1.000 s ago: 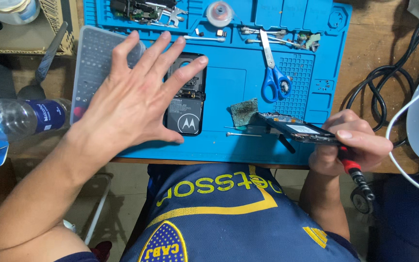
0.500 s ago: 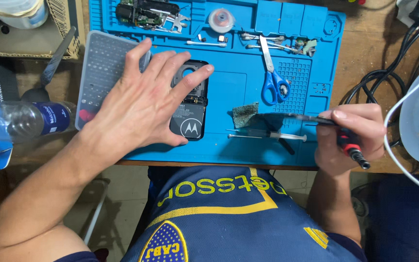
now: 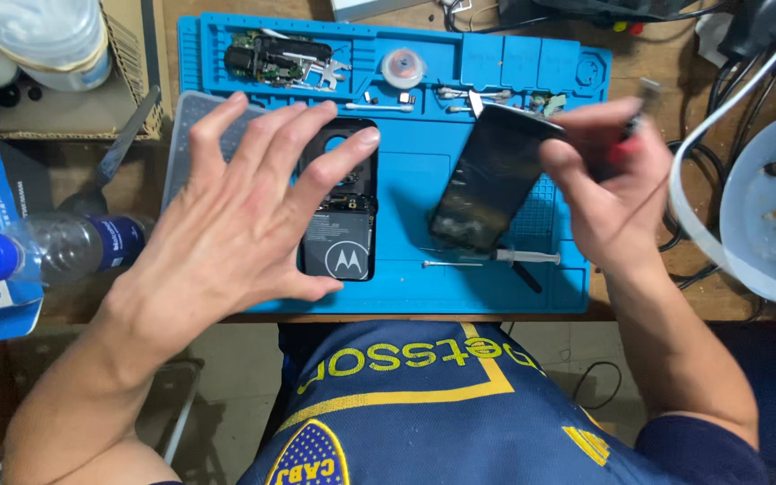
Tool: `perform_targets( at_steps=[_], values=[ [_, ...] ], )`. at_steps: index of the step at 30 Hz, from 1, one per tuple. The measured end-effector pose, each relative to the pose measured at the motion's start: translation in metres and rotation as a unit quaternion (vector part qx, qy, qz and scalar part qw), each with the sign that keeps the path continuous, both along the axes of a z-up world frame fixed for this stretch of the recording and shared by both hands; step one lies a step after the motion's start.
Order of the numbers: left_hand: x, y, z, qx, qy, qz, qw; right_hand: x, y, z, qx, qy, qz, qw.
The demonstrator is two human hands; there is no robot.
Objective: The person organizes small screws into a compartmentalized plastic case on a blue workbench. They then handle a disassembled Motorola smartphone, moving its internal components and back cover. Finally, they open a second case containing red-handled screwdrivers.
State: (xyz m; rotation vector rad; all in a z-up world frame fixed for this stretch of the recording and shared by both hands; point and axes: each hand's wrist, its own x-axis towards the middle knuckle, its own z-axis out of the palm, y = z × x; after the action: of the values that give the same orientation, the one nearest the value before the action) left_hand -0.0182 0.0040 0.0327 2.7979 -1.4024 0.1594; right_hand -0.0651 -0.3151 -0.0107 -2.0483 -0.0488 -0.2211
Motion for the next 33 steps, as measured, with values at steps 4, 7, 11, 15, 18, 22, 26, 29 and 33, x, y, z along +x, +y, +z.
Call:
perform_targets(
  at_steps=[4, 7, 11, 15, 18, 22, 26, 29, 33],
  values=[
    [-0.001, 0.005, 0.005, -0.009, -0.005, 0.008, 1.000, 0.021, 0.012, -0.014, 0.067, 0.092, 0.024, 0.993],
    [-0.002, 0.008, 0.007, -0.030, 0.013, 0.021, 0.999, 0.035, 0.026, -0.019, 0.048, 0.145, 0.058, 0.987],
    [-0.004, 0.014, 0.004, -0.041, 0.035, 0.031, 0.998, 0.047, 0.049, -0.018, 0.058, 0.189, 0.141, 0.970],
    [-0.004, 0.016, 0.000, -0.049, 0.041, 0.034, 0.997, 0.054, 0.063, -0.014, -0.021, 0.151, 0.197, 0.969],
    [-0.004, 0.015, -0.005, -0.045, 0.045, 0.037, 0.997, 0.050, 0.065, -0.004, -0.147, 0.176, 0.203, 0.952],
    [-0.004, 0.009, -0.010, -0.048, 0.051, 0.027, 0.997, 0.040, 0.058, -0.001, -0.200, 0.167, 0.193, 0.946],
    [-0.006, -0.005, -0.019, -0.034, 0.062, 0.022, 0.997, 0.024, 0.040, 0.014, -0.143, 0.158, 0.185, 0.959],
    [-0.006, -0.017, -0.028, -0.021, 0.053, 0.027, 0.998, 0.006, 0.023, 0.013, -0.126, 0.137, 0.165, 0.969],
    [-0.005, -0.028, -0.034, -0.013, 0.044, 0.036, 0.998, -0.025, 0.004, 0.010, -0.176, 0.086, 0.148, 0.969]
  ],
)
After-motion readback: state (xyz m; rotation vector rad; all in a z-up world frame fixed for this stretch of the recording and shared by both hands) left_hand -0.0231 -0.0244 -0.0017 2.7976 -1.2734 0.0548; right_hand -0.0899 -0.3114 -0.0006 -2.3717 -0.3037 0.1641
